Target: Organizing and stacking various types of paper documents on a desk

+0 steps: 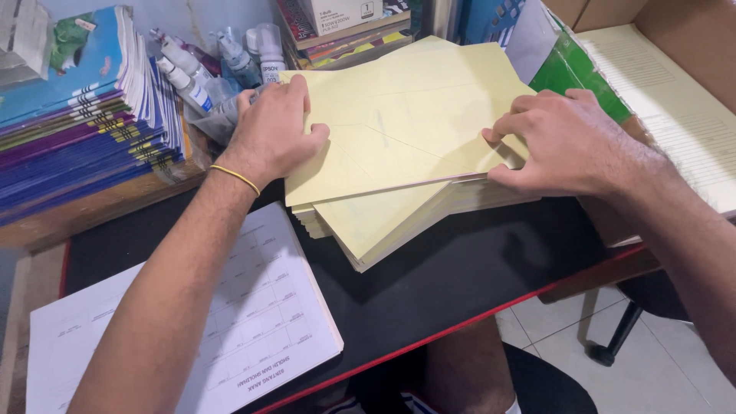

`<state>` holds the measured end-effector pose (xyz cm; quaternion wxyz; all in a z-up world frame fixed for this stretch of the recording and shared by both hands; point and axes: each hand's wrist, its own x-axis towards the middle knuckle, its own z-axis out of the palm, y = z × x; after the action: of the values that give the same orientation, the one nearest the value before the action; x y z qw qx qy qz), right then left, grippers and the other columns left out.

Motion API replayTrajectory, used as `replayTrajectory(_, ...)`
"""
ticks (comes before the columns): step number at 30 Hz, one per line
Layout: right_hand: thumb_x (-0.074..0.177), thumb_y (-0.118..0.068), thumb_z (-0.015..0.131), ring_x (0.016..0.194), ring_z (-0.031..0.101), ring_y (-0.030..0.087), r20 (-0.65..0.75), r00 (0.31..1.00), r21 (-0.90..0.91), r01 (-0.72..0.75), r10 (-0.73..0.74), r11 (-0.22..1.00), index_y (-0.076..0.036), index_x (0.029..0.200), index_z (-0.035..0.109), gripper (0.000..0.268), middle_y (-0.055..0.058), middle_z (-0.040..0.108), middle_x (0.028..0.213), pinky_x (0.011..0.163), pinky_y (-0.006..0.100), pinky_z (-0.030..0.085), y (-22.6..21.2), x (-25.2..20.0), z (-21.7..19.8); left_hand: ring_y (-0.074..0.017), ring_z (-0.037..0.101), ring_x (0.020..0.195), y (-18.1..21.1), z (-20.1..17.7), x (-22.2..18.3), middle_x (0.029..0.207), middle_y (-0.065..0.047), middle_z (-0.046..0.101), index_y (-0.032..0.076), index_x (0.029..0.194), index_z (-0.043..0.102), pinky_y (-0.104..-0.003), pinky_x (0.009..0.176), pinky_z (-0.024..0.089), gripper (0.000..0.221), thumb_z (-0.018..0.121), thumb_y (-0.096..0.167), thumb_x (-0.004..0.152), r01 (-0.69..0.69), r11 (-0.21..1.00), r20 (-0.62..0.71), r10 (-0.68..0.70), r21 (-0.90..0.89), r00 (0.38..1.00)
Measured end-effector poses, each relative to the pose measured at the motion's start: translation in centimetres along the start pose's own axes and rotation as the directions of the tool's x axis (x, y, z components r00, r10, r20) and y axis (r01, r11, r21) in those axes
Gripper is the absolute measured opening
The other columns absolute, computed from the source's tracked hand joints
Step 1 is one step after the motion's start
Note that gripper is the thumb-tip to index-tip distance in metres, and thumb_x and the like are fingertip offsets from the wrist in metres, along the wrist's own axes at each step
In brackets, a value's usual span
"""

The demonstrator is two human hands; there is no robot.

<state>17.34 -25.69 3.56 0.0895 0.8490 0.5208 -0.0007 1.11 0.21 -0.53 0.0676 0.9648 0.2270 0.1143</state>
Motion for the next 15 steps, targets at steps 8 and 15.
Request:
replayTrajectory(8,0.076,-0.049,0.042,0.088,0.058,0.018,0.005,1.000,0.014,0.001,-0.001,1.000,-0.019,0.103,0.065,0.047,0.005,0.063,0.095,0.086,0.048,0.040,-0.1,0.2,0.2,-0.0204,0.052,0.091,2.5,-2.8,-5.1,0.098,-0.007,0.058,0.011,0.087,0.065,-0.051,0.083,0.033,0.016,0.053,0.021,0.081,-0.322,0.915,-0.184,0.369,0.243,0.911)
replayTrajectory(15,0.080,-0.049,0.040,0.089,0.059,0.019,0.049,0.998,0.033,-0.043,0.041,0.999,-0.015,0.087,0.070,0.046,0.006,0.064,0.093,0.088,0.047,0.037,-1.4,0.1,-1.7,-0.0200,0.053,0.068,4.5,-5.3,-14.0,0.073,0.000,0.056,0.016,0.077,0.055,-0.039,0.071,0.037,0.005,0.054,0.019,0.080,-0.294,0.876,-0.197,0.388,0.383,0.901)
